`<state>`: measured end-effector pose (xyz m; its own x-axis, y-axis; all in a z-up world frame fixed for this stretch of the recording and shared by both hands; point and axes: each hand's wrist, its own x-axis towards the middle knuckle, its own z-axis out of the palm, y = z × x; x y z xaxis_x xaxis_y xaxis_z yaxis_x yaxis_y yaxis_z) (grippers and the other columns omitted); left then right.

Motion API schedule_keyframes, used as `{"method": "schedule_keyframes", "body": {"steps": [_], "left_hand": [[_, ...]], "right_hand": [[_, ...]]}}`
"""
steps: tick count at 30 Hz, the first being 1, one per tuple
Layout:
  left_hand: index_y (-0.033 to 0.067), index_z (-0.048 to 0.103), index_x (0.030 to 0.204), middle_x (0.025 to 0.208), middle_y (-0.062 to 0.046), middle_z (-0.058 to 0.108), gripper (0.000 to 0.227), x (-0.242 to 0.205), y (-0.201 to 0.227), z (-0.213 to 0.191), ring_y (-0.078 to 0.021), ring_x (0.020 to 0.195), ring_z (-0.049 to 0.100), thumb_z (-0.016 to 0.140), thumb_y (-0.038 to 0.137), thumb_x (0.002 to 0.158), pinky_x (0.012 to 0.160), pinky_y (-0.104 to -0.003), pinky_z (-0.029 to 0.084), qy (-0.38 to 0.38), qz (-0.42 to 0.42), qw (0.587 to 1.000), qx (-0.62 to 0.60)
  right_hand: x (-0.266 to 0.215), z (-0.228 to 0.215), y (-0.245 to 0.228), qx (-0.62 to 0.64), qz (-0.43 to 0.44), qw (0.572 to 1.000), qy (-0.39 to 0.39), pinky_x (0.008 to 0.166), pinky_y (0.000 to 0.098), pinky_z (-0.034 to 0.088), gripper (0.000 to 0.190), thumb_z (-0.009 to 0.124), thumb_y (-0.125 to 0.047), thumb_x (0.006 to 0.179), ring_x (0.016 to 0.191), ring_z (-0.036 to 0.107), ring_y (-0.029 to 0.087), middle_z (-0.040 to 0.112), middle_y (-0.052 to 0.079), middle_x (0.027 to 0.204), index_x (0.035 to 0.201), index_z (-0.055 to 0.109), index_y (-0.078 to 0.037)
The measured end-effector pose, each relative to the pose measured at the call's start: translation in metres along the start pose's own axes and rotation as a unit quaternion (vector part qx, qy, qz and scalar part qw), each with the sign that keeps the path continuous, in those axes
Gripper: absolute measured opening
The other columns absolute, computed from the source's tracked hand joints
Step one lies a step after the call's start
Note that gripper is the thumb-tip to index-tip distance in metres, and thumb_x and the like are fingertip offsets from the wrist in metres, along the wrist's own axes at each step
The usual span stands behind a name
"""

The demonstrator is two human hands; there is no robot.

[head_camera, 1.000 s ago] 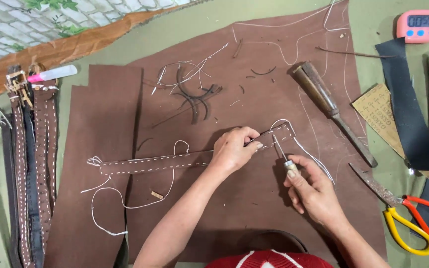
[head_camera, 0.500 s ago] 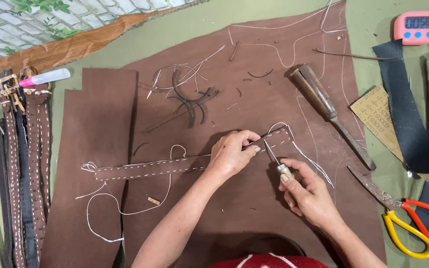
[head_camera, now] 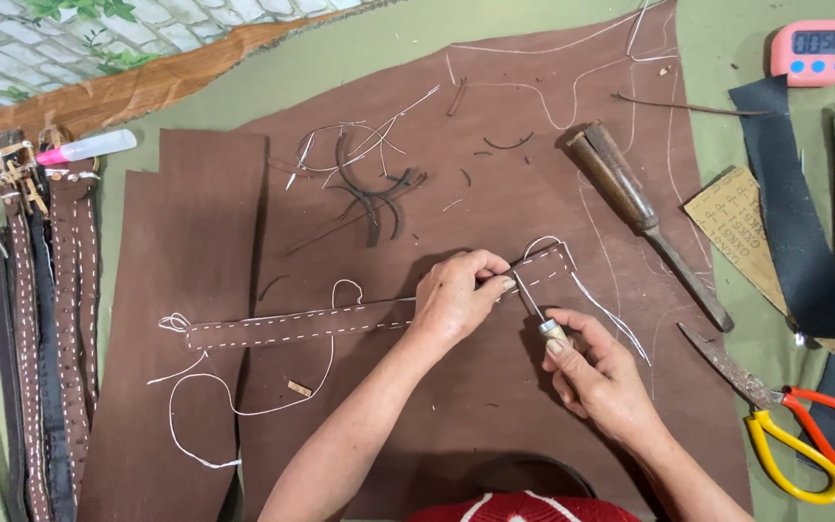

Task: Using a hand awl to pierce holes into a leather strap on a workbench for leatherworking.

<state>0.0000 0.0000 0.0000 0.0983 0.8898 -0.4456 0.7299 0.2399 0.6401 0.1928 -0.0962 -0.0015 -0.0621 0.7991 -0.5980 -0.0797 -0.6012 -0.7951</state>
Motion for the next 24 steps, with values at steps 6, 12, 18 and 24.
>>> {"method": "schedule_keyframes", "body": {"steps": [6, 12, 18, 24], "left_hand": [[0.0298, 0.074, 0.096, 0.090, 0.011, 0.073, 0.010, 0.001, -0.013, 0.011, -0.0147, 0.085, 0.068, 0.072, 0.027, 0.087, 0.082, -0.036, 0.050, 0.041, 0.051, 0.998, -0.011], [0.0233, 0.069, 0.097, 0.090, 0.005, 0.070, 0.009, 0.008, -0.033, 0.030, -0.0203, 0.079, 0.066, 0.071, 0.019, 0.089, 0.069, -0.040, 0.054, 0.132, 0.212, 0.968, -0.005], [0.0132, 0.066, 0.097, 0.095, -0.001, 0.064, 0.014, -0.006, -0.021, 0.007, -0.0213, 0.087, 0.064, 0.069, 0.001, 0.092, 0.075, -0.034, 0.056, 0.223, 0.371, 0.901, 0.000], [0.0062, 0.064, 0.098, 0.094, -0.006, 0.062, 0.029, -0.015, -0.015, -0.031, -0.0213, 0.078, 0.060, 0.069, -0.018, 0.082, 0.069, -0.031, 0.054, 0.312, 0.484, 0.817, 0.020]], "right_hand": [[0.001, 0.000, 0.001, -0.016, 0.010, 1.000, 0.005, 0.031, 0.0278, 0.029, 0.039, 0.062, -0.012, 0.096, 0.042, 0.047, 0.020, 0.061, 0.016, 0.075, 0.135, 0.062, -0.010], [0.002, -0.008, 0.011, -0.127, -0.033, 0.991, 0.026, 0.044, 0.0293, 0.044, 0.043, 0.066, -0.015, 0.094, 0.046, 0.051, 0.018, 0.064, 0.009, 0.072, 0.137, 0.062, -0.014], [-0.002, 0.002, 0.011, -0.266, -0.089, 0.958, 0.054, 0.071, 0.0257, 0.057, 0.045, 0.067, -0.024, 0.093, 0.058, 0.066, 0.013, 0.071, -0.001, 0.072, 0.138, 0.061, -0.025], [0.014, 0.019, 0.012, -0.283, -0.257, 0.923, 0.050, 0.088, 0.0260, 0.052, 0.044, 0.066, -0.025, 0.096, 0.089, 0.067, 0.011, 0.071, -0.007, 0.113, 0.138, 0.058, -0.020]]}}
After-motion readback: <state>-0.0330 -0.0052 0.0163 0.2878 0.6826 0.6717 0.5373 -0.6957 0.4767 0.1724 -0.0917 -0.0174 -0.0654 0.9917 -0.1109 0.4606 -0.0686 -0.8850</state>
